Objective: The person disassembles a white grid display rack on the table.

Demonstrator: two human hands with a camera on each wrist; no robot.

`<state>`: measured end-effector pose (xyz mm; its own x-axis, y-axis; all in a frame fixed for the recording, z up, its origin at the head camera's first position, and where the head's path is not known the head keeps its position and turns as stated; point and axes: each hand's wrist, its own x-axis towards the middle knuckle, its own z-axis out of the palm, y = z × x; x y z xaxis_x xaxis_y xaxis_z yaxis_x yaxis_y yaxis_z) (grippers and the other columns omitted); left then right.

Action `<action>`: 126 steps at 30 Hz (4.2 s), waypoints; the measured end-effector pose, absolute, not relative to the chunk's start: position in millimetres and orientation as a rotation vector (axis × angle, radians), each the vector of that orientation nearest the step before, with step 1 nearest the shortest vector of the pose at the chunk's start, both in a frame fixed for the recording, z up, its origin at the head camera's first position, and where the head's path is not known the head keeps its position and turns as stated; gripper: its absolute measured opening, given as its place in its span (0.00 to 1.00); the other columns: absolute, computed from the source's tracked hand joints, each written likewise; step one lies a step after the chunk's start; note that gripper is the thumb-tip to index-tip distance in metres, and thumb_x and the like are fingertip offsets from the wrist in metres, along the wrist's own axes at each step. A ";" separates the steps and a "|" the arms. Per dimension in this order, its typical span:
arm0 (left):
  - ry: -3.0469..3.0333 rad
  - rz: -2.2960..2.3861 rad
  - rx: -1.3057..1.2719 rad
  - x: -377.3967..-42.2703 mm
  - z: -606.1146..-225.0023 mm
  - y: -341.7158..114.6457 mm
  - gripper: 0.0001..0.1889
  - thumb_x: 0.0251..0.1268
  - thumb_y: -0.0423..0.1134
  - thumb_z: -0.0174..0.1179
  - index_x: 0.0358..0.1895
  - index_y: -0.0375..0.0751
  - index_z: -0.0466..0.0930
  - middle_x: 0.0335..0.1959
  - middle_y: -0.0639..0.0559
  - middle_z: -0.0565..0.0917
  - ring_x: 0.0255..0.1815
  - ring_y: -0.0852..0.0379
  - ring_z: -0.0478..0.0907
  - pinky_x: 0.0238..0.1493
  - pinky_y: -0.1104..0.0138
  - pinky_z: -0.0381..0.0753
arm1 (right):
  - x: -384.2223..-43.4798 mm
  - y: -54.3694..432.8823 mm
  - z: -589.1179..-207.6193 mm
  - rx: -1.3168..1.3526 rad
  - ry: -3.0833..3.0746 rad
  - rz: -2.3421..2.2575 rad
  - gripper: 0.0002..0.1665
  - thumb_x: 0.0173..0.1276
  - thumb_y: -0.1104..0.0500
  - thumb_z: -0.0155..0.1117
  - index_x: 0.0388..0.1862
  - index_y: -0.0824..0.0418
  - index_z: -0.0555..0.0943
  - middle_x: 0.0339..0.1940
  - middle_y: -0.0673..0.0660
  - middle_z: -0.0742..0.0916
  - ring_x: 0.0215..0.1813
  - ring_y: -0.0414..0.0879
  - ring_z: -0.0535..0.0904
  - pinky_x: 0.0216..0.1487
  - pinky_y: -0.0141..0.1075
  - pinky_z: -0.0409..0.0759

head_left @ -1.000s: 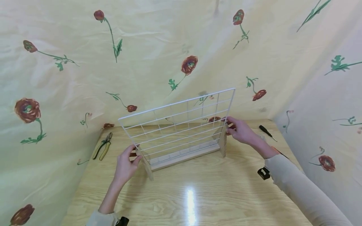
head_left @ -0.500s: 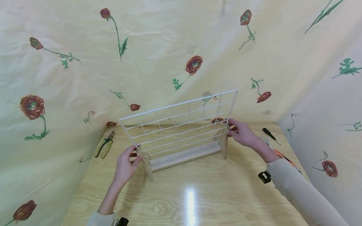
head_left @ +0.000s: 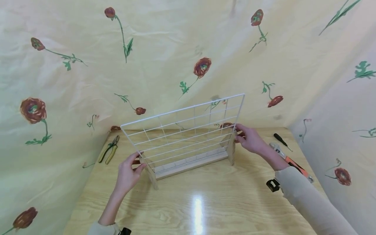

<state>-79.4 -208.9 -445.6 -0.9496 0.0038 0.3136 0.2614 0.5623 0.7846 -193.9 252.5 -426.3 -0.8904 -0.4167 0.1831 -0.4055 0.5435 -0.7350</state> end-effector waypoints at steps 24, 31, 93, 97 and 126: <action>-2.447 -1.282 -0.308 -81.1 -450.4 -218.1 0.26 0.49 0.14 0.69 0.56 0.25 0.79 0.44 0.32 0.83 0.39 0.37 0.84 0.35 0.63 0.88 | -166.5 177.6 -420.6 -0.944 3.588 -1.542 0.41 0.51 0.64 0.70 0.63 0.73 0.65 0.63 0.76 0.66 0.59 0.70 0.68 0.50 0.55 0.76; -2.429 -1.290 -0.315 -84.1 -454.6 -215.6 0.26 0.49 0.15 0.70 0.56 0.25 0.80 0.44 0.32 0.83 0.39 0.39 0.84 0.35 0.65 0.87 | -151.1 116.9 -447.3 -1.004 3.728 -1.153 0.72 0.37 0.46 0.87 0.75 0.63 0.53 0.71 0.76 0.54 0.70 0.72 0.58 0.59 0.65 0.73; -2.361 -1.292 -0.404 -83.9 -465.8 -219.9 0.28 0.49 0.14 0.68 0.58 0.16 0.74 0.48 0.27 0.81 0.48 0.29 0.82 0.42 0.62 0.86 | -170.3 48.7 -413.8 -0.796 3.931 -1.023 0.83 0.31 0.43 0.90 0.77 0.62 0.45 0.75 0.77 0.44 0.63 0.73 0.65 0.50 0.62 0.79; -2.351 -1.378 -0.409 -85.5 -468.9 -218.9 0.30 0.50 0.11 0.65 0.61 0.20 0.74 0.52 0.25 0.80 0.51 0.29 0.80 0.44 0.61 0.85 | -170.1 50.5 -405.2 -0.764 3.914 -1.056 0.83 0.31 0.44 0.90 0.77 0.60 0.44 0.75 0.76 0.44 0.62 0.73 0.65 0.49 0.63 0.79; -2.322 -1.449 -0.451 -86.4 -484.7 -215.1 0.33 0.45 0.05 0.62 0.58 0.30 0.73 0.45 0.39 0.80 0.50 0.32 0.81 0.49 0.55 0.83 | -168.0 54.8 -337.8 -0.743 3.916 -1.039 0.80 0.33 0.42 0.88 0.77 0.61 0.46 0.75 0.77 0.45 0.61 0.71 0.65 0.45 0.59 0.80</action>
<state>-86.4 -215.1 -484.7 -0.8823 0.0755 0.4645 0.4504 0.4213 0.7871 -168.0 54.8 -337.8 -0.5080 -0.0581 0.8594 -0.4765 0.8501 -0.2242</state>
